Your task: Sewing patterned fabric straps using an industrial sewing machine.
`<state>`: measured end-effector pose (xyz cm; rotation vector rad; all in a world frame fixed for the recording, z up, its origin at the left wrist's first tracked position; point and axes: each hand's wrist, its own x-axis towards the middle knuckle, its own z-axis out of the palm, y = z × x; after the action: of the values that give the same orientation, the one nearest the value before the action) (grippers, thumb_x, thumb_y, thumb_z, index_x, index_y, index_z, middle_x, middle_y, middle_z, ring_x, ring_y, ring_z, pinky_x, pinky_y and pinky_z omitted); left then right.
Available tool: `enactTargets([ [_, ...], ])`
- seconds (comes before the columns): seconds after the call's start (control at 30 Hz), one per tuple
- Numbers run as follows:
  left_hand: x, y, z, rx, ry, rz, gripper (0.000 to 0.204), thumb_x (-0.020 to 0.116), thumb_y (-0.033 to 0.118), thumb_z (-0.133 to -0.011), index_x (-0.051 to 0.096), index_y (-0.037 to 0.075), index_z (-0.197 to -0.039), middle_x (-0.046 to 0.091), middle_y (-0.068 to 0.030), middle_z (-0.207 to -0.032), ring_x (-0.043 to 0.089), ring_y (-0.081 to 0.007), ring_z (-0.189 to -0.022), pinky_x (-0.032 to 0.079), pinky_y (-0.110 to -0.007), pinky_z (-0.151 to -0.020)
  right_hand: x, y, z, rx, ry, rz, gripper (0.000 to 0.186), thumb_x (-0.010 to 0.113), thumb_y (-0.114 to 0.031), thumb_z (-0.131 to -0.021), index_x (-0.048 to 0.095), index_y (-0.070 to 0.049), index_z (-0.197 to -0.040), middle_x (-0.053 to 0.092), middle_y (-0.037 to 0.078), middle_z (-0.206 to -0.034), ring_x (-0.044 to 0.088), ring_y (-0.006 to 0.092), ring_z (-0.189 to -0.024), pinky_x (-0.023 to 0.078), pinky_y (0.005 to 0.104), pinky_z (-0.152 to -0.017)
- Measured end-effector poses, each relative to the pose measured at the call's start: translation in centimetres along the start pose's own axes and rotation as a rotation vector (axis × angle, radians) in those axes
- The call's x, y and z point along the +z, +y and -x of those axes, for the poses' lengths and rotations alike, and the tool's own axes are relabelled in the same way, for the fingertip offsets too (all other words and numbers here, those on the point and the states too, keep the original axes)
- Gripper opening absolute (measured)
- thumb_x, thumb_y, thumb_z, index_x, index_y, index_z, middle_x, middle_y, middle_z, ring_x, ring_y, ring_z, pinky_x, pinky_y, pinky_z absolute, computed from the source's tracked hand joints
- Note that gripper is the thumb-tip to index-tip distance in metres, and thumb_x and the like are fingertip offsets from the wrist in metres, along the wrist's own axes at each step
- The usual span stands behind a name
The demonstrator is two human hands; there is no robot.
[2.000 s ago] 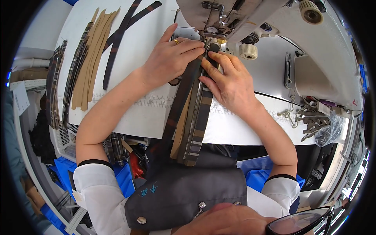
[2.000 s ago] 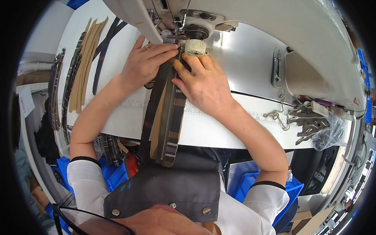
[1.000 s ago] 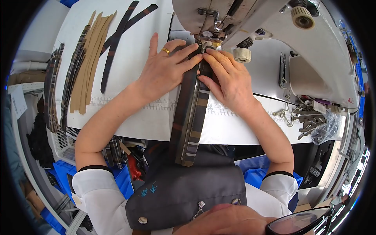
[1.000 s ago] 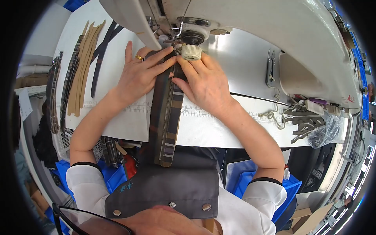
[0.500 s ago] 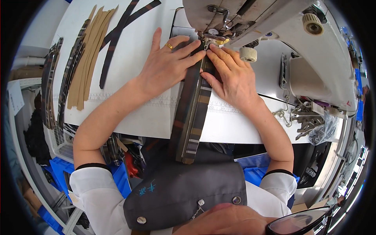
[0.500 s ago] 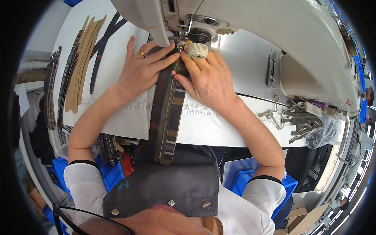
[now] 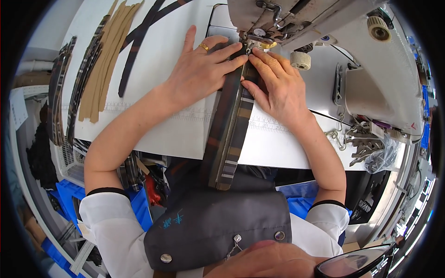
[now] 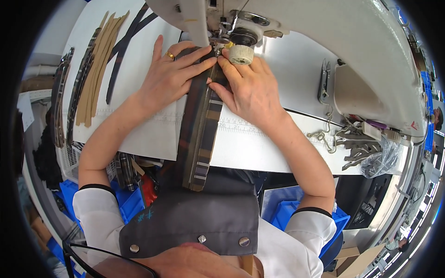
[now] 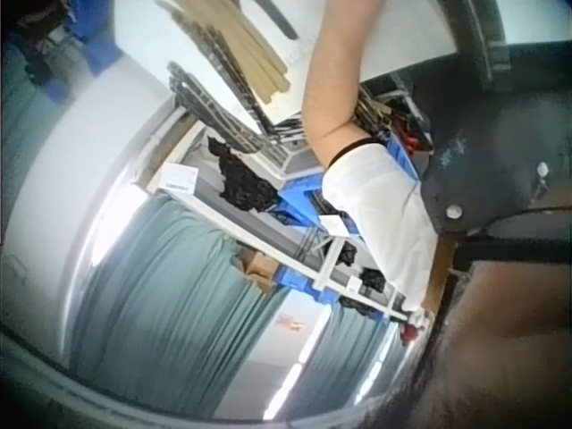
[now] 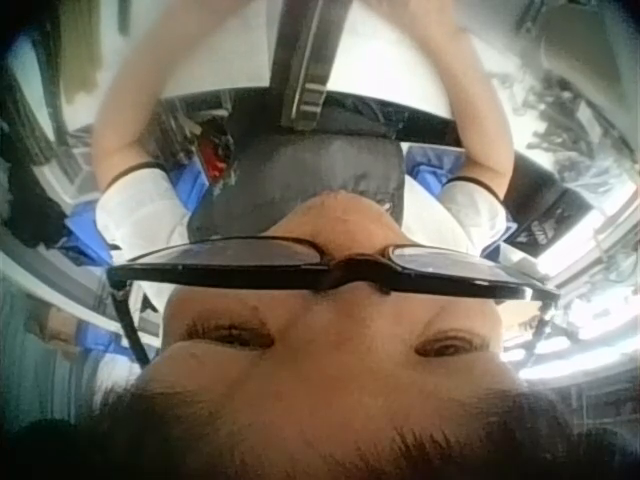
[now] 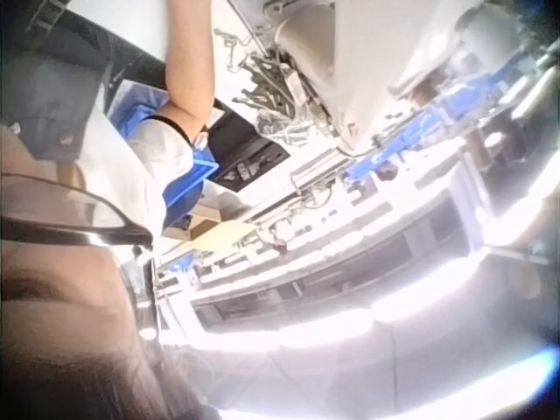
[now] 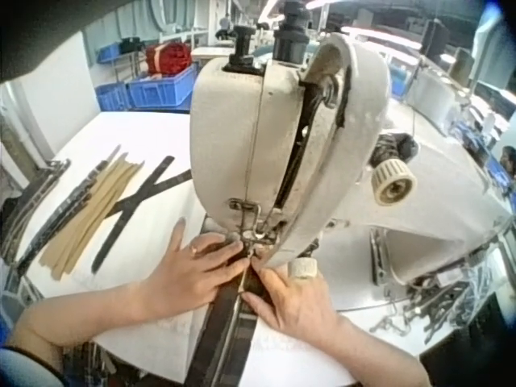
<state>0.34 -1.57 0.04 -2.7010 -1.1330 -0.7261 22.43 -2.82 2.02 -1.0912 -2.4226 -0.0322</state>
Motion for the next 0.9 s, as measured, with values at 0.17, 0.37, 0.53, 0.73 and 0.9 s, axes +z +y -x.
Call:
enactTargets([
  [0.17,-0.33,0.0,-0.02,-0.029,-0.081,-0.007,0.047,0.069,0.013,-0.077,0.065,0.022,-0.123,0.057,0.0049,-0.133,0.048,-0.021,-0.123,0.016,-0.067,-0.109,0.18,0.15,-0.12,-0.048,0.046,-0.002,0.047,0.074,-0.031,-0.08,0.063,0.001,-0.113,0.066,0.012,-0.114,0.061,0.0298,-0.086,0.049,0.0376,-0.078],
  [0.37,-0.46,-0.28,-0.23,-0.018,-0.091,0.041,0.049,0.067,0.009,-0.076,0.064,0.022,-0.123,0.057,0.0024,-0.133,0.048,-0.0223,-0.124,0.018,-0.066,-0.107,0.13,0.09,-0.18,-0.03,0.048,-0.006,0.045,0.073,-0.031,-0.081,0.064,0.001,-0.112,0.067,0.011,-0.112,0.061,0.0295,-0.082,0.048,0.0373,-0.076],
  [0.53,-0.17,-0.32,-0.1,-0.014,-0.074,0.025,0.049,0.068,0.01,-0.075,0.064,0.022,-0.123,0.057,0.0018,-0.133,0.048,-0.0225,-0.123,0.018,-0.066,-0.107,0.01,0.1,-0.34,-0.045,0.046,-0.014,0.045,0.073,-0.031,-0.081,0.064,0.001,-0.112,0.067,0.011,-0.111,0.062,0.0287,-0.083,0.048,0.0376,-0.076],
  [0.73,0.03,-0.36,-0.02,-0.011,-0.062,0.021,0.049,0.071,0.013,-0.072,0.065,0.02,-0.121,0.058,0.0027,-0.132,0.047,-0.0211,-0.125,0.018,-0.068,-0.11,-0.19,0.03,-0.1,0.0,-0.014,-0.011,0.045,0.073,-0.03,-0.082,0.063,-0.002,-0.116,0.064,0.01,-0.121,0.061,0.0293,-0.101,0.05,0.0377,-0.084],
  [0.9,-0.19,-0.22,-0.06,-0.016,-0.071,0.032,0.049,0.069,0.011,-0.073,0.065,0.021,-0.121,0.057,0.0032,-0.133,0.047,-0.0202,-0.124,0.02,-0.067,-0.109,-0.22,0.04,-0.04,0.004,-0.027,0.002,0.045,0.072,-0.03,-0.083,0.062,-0.003,-0.117,0.062,0.009,-0.125,0.06,0.0295,-0.109,0.052,0.0375,-0.086],
])
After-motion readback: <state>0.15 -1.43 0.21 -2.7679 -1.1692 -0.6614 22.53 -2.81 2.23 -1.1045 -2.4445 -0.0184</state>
